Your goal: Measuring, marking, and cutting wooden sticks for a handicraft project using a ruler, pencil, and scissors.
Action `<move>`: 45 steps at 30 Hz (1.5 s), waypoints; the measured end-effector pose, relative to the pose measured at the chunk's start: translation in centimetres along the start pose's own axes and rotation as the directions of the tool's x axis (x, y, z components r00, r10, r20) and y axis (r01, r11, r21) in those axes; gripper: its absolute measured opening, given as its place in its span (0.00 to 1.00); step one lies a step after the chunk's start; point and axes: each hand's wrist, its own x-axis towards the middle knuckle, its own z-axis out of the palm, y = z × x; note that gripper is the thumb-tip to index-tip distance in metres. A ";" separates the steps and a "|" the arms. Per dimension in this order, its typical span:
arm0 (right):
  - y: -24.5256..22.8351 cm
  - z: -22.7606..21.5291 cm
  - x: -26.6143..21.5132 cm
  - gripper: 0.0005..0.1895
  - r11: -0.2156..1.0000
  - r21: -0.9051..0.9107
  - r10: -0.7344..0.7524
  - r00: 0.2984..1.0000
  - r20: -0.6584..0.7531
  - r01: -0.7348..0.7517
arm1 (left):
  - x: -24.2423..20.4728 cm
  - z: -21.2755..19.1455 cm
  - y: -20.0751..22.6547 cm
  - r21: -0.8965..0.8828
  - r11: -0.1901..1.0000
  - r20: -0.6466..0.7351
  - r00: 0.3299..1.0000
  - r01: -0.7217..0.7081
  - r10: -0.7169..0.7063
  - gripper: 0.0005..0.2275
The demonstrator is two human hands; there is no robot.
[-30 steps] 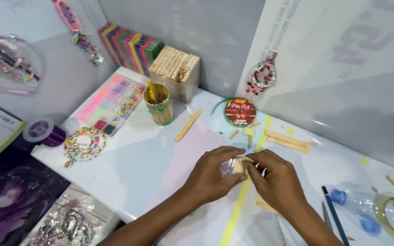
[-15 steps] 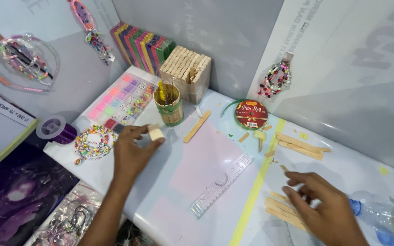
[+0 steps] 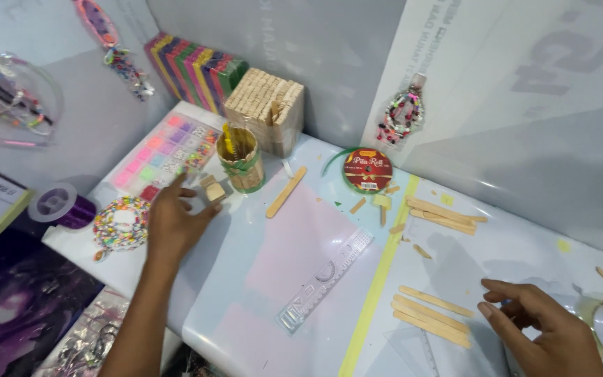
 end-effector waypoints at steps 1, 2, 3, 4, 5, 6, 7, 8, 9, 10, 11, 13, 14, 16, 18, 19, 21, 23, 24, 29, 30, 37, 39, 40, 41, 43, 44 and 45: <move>0.9 -0.1 0.3 0.16 0.999 -0.014 -0.040 0.999 -0.014 0.040 | 0.4 0.1 -1.1 0.021 0.999 -0.048 0.998 -0.026 0.027 0.42; 1.9 -0.4 0.2 0.16 0.997 -0.035 -0.071 0.997 -0.031 0.070 | 0.7 0.6 -2.1 0.040 0.998 -0.084 0.995 -0.055 0.058 0.43; 2.4 -0.3 0.7 0.16 0.998 -0.043 -0.052 0.998 -0.041 0.050 | -0.5 0.5 -1.3 0.035 0.997 -0.062 0.996 -0.064 0.066 0.43; 3.2 -0.4 0.8 0.15 0.983 -0.020 -0.182 0.983 -0.025 0.181 | -1.8 0.6 -0.5 -0.090 0.956 -0.262 0.933 -0.278 0.247 0.34; 4.0 -0.6 0.9 0.14 0.951 0.005 -0.310 0.951 -0.013 0.310 | -3.0 0.6 0.3 -0.172 0.854 -0.471 0.803 -0.491 0.366 0.26; 4.3 -0.4 0.8 0.14 0.959 -0.012 -0.282 0.959 -0.025 0.282 | -4.3 1.0 1.5 -0.193 0.848 -0.446 0.814 -0.494 0.372 0.26; 4.7 -0.2 0.6 0.13 0.938 -0.012 -0.346 0.938 -0.018 0.346 | -5.5 1.3 2.8 -0.129 0.802 -0.485 0.742 -0.584 0.462 0.20; 4.9 0.0 0.7 0.13 0.911 -0.009 -0.412 0.911 -0.010 0.412 | -6.6 1.3 4.0 -0.059 0.744 -0.521 0.656 -0.665 0.545 0.15; 5.0 0.1 0.3 0.13 0.921 -0.025 -0.388 0.921 -0.020 0.388 | -7.6 2.1 5.3 -0.083 0.737 -0.505 0.666 -0.671 0.550 0.15; 5.0 0.5 0.3 0.15 0.916 -0.044 -0.399 0.917 0.027 0.400 | -8.4 2.7 6.5 -0.096 0.696 -0.418 0.663 -0.712 0.621 0.10; 5.0 0.9 0.2 0.18 0.909 -0.062 -0.407 0.910 0.074 0.412 | -9.3 3.1 7.8 -0.114 0.652 -0.329 0.648 -0.749 0.687 0.05; 5.5 1.9 -0.1 0.17 0.868 -0.082 -0.486 0.872 0.060 0.490 | -11.0 5.5 10.5 -0.202 0.559 -0.206 0.593 -0.804 0.779 0.05; 5.6 2.6 -0.3 0.16 0.814 -0.092 -0.570 0.819 0.060 0.573 | -11.9 6.4 11.7 -0.285 0.474 -0.090 0.516 -0.833 0.852 0.07; 5.4 3.4 -0.3 0.18 0.770 -0.128 -0.619 0.780 0.089 0.626 | -13.2 9.2 12.8 -0.318 0.375 0.003 0.394 -0.871 0.919 0.06; 4.8 3.9 -0.5 0.19 0.716 -0.159 -0.670 0.733 0.120 0.680 | -14.5 11.9 13.2 -0.353 0.274 0.089 0.260 -0.895 0.962 0.06; 4.4 3.9 -0.8 0.20 0.693 -0.157 -0.689 0.711 0.143 0.703 | -15.2 13.2 13.2 -0.361 0.235 0.134 0.199 -0.902 0.971 0.04; 4.1 4.3 -0.9 0.22 0.672 -0.154 -0.705 0.690 0.164 0.724 | -16.0 15.0 13.1 -0.373 0.194 0.179 0.135 -0.907 0.974 0.03; 4.7 5.0 -1.0 0.25 0.646 -0.163 -0.727 0.666 0.166 0.746 | -16.6 16.1 12.9 -0.393 0.190 0.206 0.115 -0.900 0.972 0.05; 4.9 5.2 -0.9 0.25 0.650 -0.160 -0.725 0.669 0.165 0.743 | -16.5 16.4 12.9 -0.394 0.190 0.212 0.113 -0.899 0.971 0.05; 5.1 5.5 -1.0 0.21 0.636 -0.188 -0.734 0.662 0.150 0.748 | -16.3 17.3 12.4 -0.435 0.225 0.257 0.120 -0.872 0.959 0.02; 5.0 5.5 -1.0 0.21 0.640 -0.185 -0.732 0.665 0.149 0.746 | -16.3 17.3 12.4 -0.436 0.226 0.262 0.118 -0.871 0.958 0.02; 4.6 5.3 -1.4 0.18 0.645 -0.185 -0.733 0.669 0.123 0.741 | -16.5 17.0 12.7 -0.454 0.220 0.238 0.120 -0.863 0.964 0.02; 4.6 5.4 -1.3 0.18 0.648 -0.179 -0.732 0.670 0.121 0.740 | -16.5 17.1 12.6 -0.443 0.203 0.234 0.106 -0.873 0.967 0.02; 4.7 5.5 -1.3 0.16 0.638 -0.172 -0.750 0.656 0.087 0.751 | -16.5 17.2 12.4 -0.451 0.212 0.237 0.113 -0.867 0.965 0.02; 4.8 5.6 -1.2 0.15 0.627 -0.165 -0.766 0.641 0.052 0.762 | -16.5 17.3 12.3 -0.458 0.221 0.240 0.120 -0.861 0.963 0.02; 4.8 5.7 -1.2 0.15 0.623 -0.175 -0.769 0.638 0.045 0.763 | -16.5 17.4 12.3 -0.443 0.197 0.228 0.103 -0.875 0.968 0.01; 4.7 5.7 -1.1 0.14 0.616 -0.185 -0.774 0.632 0.040 0.766 | -16.4 17.4 12.4 -0.426 0.174 0.214 0.088 -0.888 0.973 0.01; 4.8 5.8 -1.2 0.14 0.617 -0.186 -0.773 0.633 0.039 0.765 | -16.5 17.4 12.3 -0.428 0.173 0.215 0.087 -0.887 0.973 0.01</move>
